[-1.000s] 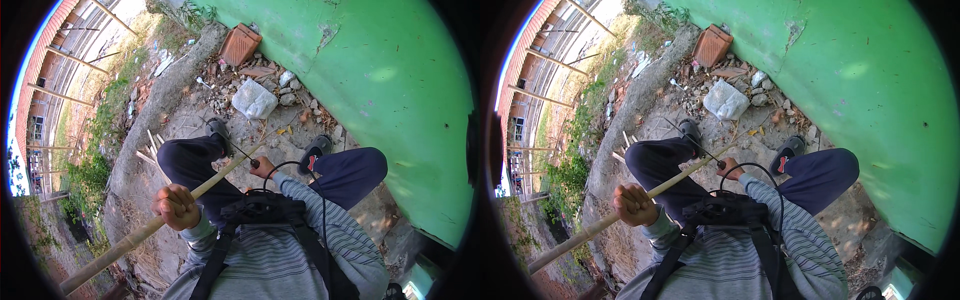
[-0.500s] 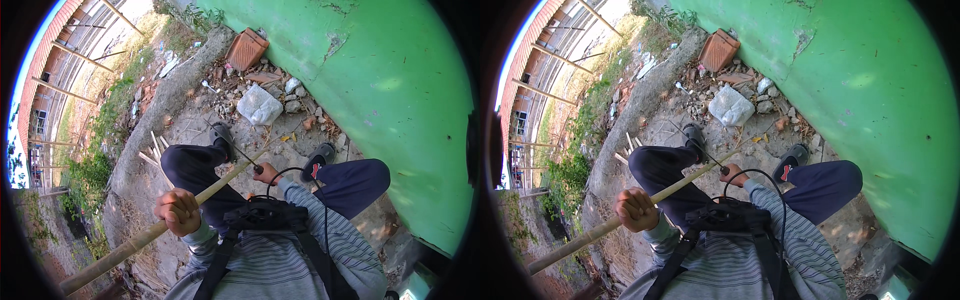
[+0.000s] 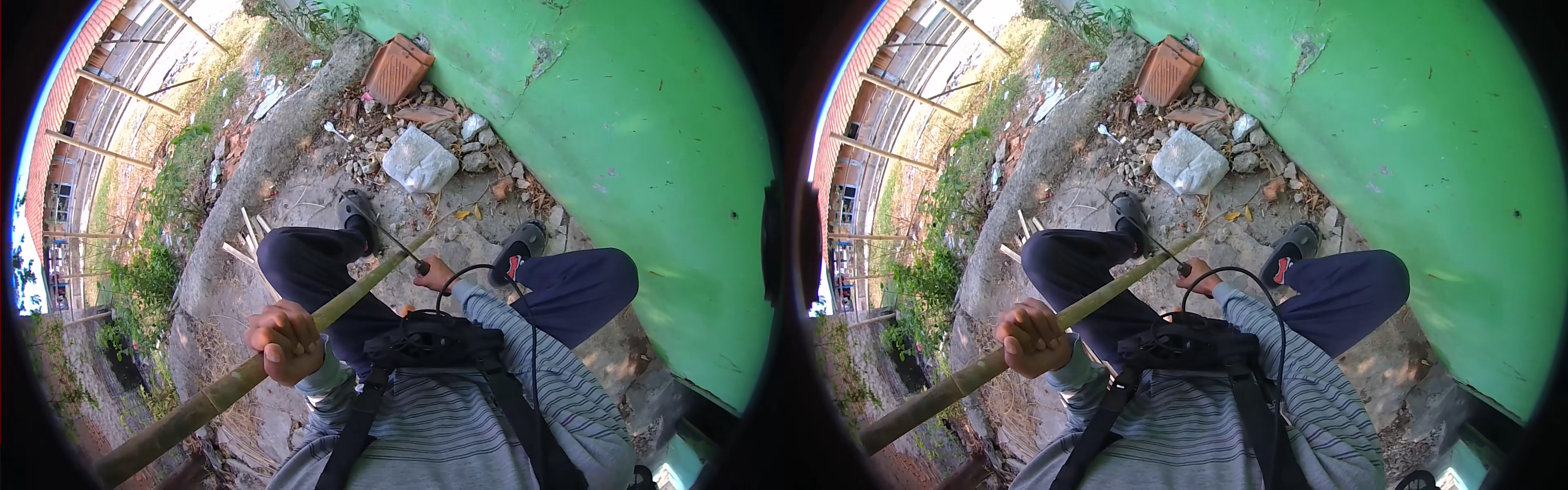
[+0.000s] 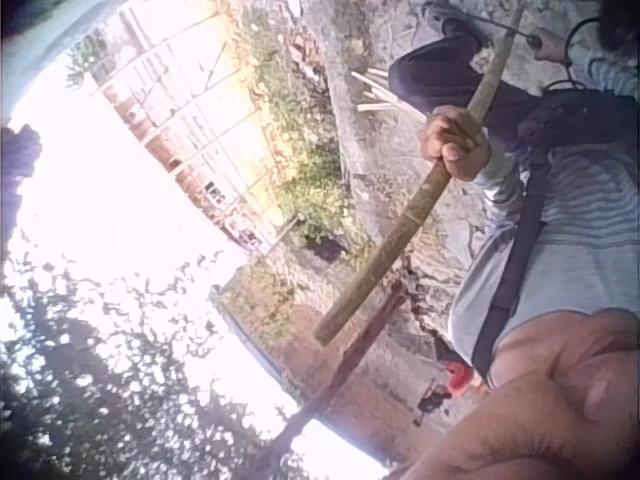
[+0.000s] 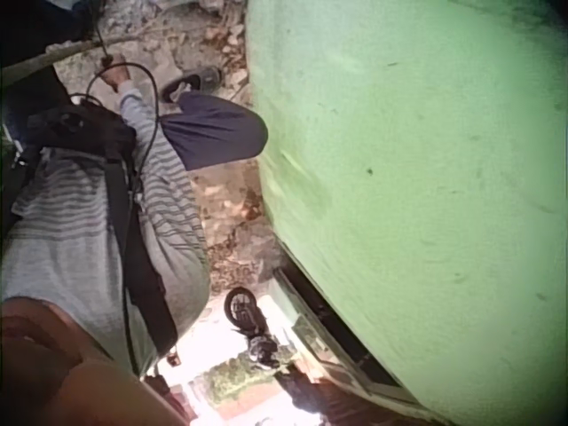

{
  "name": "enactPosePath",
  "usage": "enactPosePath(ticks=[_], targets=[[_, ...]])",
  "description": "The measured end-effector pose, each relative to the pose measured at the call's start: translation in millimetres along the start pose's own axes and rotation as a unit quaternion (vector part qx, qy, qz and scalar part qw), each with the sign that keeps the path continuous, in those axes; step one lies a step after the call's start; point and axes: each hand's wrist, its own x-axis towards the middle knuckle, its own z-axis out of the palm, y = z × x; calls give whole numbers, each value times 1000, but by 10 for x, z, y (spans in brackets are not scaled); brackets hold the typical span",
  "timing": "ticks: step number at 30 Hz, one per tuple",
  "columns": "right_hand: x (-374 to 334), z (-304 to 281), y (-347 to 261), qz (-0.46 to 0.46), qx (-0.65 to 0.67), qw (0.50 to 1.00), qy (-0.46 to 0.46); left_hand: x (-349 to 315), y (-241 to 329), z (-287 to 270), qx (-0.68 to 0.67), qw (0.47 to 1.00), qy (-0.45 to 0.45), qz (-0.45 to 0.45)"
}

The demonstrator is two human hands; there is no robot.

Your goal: The person holds a bamboo strip and scrapes along its edges with a knife to shave it down.

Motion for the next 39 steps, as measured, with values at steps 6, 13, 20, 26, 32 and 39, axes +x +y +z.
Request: enactPosePath(ticks=[6,13,20,26,32,39], targets=[[-16,-10,-94,14,-60,996,69,-24,-15,-5,28,994,109,0],[-53,24,-98,-12,-49,996,78,0,-75,97,53,997,51,25],[-114,-32,-375,7,-83,991,109,-29,-76,68,74,996,46,38],[-21,36,-11,45,-63,988,133,-35,-60,118,86,995,39,41],[-31,-12,376,122,-98,981,114,-42,-82,166,50,998,9,47],[-51,-89,-399,-16,-66,998,14,-1,-39,48,29,999,8,44]])
